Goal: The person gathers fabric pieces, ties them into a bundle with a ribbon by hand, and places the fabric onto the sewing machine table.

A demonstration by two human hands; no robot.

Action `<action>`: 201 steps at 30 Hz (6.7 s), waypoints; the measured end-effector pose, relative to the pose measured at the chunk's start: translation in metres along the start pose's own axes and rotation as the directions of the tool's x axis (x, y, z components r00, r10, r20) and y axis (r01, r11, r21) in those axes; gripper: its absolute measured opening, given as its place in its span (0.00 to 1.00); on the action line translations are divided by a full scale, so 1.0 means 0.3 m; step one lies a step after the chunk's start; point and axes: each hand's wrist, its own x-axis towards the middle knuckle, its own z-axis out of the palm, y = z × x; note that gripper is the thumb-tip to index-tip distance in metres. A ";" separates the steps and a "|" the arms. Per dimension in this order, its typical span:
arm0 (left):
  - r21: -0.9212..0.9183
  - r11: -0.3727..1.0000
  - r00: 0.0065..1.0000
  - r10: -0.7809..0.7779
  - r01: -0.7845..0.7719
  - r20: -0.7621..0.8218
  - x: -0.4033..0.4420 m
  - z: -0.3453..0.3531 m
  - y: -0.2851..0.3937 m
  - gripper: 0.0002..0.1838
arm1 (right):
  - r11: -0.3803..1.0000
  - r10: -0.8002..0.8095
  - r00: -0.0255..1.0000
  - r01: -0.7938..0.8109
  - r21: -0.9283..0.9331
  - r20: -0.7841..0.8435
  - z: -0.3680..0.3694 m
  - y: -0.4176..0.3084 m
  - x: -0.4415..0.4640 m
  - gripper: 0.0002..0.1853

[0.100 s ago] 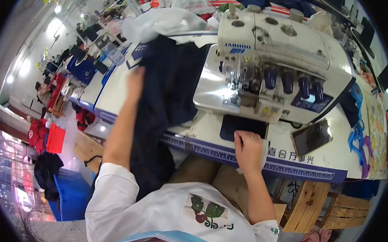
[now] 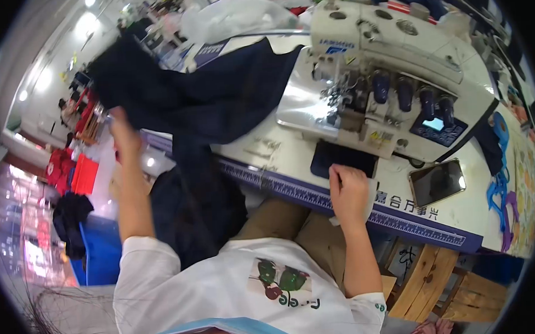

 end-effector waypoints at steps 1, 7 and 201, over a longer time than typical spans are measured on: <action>-0.659 0.731 0.980 -0.189 0.178 0.056 -0.003 -0.237 0.032 0.22 | 1.000 0.008 1.000 -0.008 0.022 -0.002 0.000 -0.005 -0.002 0.03; -0.804 0.556 0.749 -0.436 -0.212 -0.499 -0.054 -1.375 -0.081 0.24 | 0.998 0.025 0.995 -0.030 0.056 0.092 0.009 -0.003 -0.002 0.06; -0.826 0.293 0.636 -0.766 0.481 0.099 -1.127 -0.135 -0.586 0.19 | 0.766 -0.575 -0.074 -0.398 0.505 0.815 0.354 -0.436 -0.379 0.09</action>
